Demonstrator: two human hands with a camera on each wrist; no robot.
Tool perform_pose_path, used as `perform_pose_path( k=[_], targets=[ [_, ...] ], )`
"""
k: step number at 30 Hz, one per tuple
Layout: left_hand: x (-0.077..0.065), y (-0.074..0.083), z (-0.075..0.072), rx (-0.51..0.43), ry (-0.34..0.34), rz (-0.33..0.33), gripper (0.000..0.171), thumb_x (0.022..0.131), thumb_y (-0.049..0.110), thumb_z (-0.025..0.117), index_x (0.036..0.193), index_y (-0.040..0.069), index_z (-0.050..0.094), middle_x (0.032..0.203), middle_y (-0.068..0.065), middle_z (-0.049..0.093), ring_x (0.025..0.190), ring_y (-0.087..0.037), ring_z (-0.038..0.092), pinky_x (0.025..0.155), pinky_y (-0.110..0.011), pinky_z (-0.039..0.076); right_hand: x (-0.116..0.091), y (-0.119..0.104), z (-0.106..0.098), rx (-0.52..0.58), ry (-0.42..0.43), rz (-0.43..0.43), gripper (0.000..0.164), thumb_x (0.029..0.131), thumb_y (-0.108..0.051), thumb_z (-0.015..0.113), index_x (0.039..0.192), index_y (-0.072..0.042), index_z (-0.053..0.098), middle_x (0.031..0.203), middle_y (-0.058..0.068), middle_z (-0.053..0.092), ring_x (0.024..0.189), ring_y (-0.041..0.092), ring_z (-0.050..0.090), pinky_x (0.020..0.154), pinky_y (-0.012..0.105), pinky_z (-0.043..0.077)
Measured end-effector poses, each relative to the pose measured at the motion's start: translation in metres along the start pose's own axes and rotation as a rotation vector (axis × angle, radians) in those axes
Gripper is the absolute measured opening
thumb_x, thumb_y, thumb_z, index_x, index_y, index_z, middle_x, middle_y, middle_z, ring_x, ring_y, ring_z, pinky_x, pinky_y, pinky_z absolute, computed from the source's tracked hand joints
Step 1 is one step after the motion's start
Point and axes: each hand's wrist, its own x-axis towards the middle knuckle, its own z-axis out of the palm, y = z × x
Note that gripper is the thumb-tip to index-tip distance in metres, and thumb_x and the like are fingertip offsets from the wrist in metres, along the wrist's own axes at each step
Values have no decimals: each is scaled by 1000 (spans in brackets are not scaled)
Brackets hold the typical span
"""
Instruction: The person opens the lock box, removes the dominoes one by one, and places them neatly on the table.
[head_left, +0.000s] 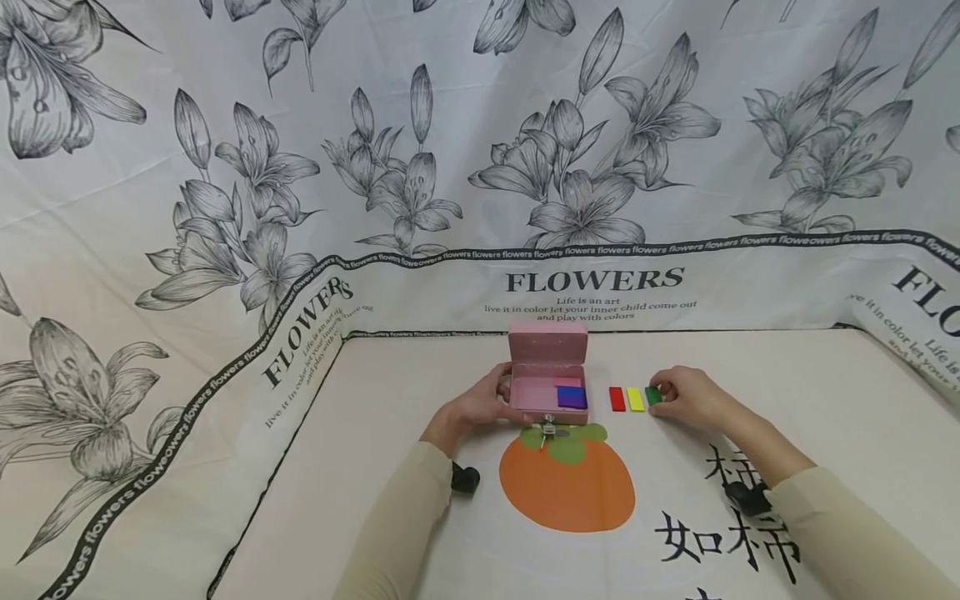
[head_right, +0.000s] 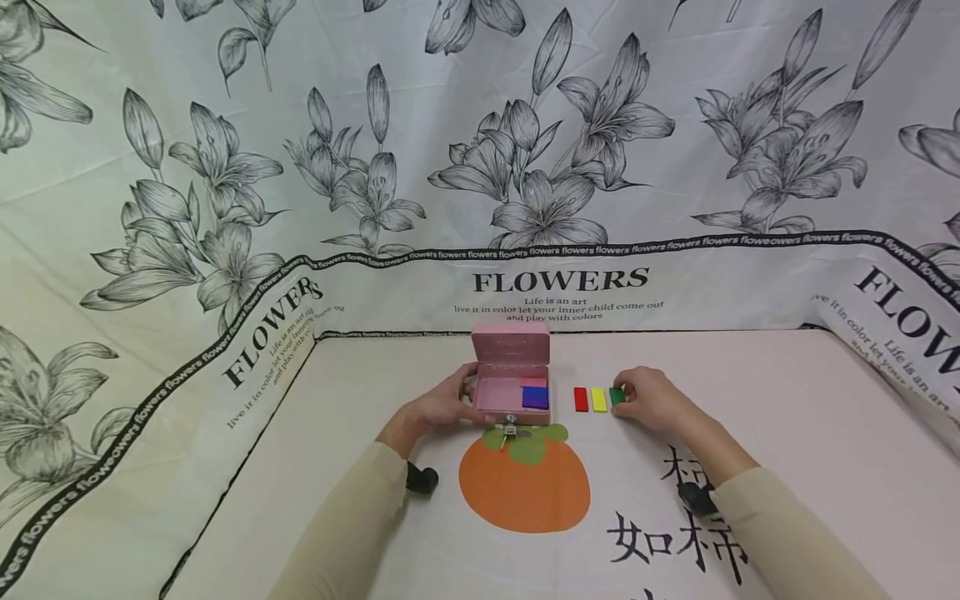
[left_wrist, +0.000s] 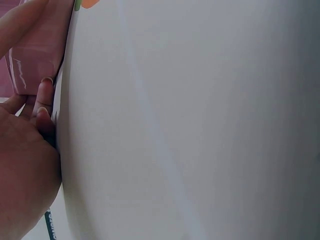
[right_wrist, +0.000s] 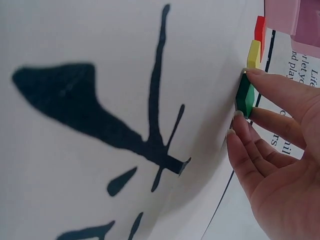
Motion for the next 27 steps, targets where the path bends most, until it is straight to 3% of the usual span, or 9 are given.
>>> perform_pose_path(
  k=[6, 27],
  targets=[
    [1, -1, 0, -11, 1, -7, 105, 72, 15, 94, 157, 17, 32, 116, -6, 54, 109, -24, 48, 97, -41, 42, 1, -1, 1, 1, 4, 16, 39, 87, -11, 80, 115, 11, 65, 91, 12, 60, 84, 25, 52, 76, 41, 47],
    [1, -1, 0, -5, -6, 13, 103, 74, 12, 92, 157, 13, 32, 106, -10, 56, 97, -21, 51, 89, -35, 42, -7, -2, -7, 12, -18, 5, 52, 85, -13, 82, 122, 15, 60, 98, 15, 64, 86, 24, 57, 78, 42, 51]
  ],
)
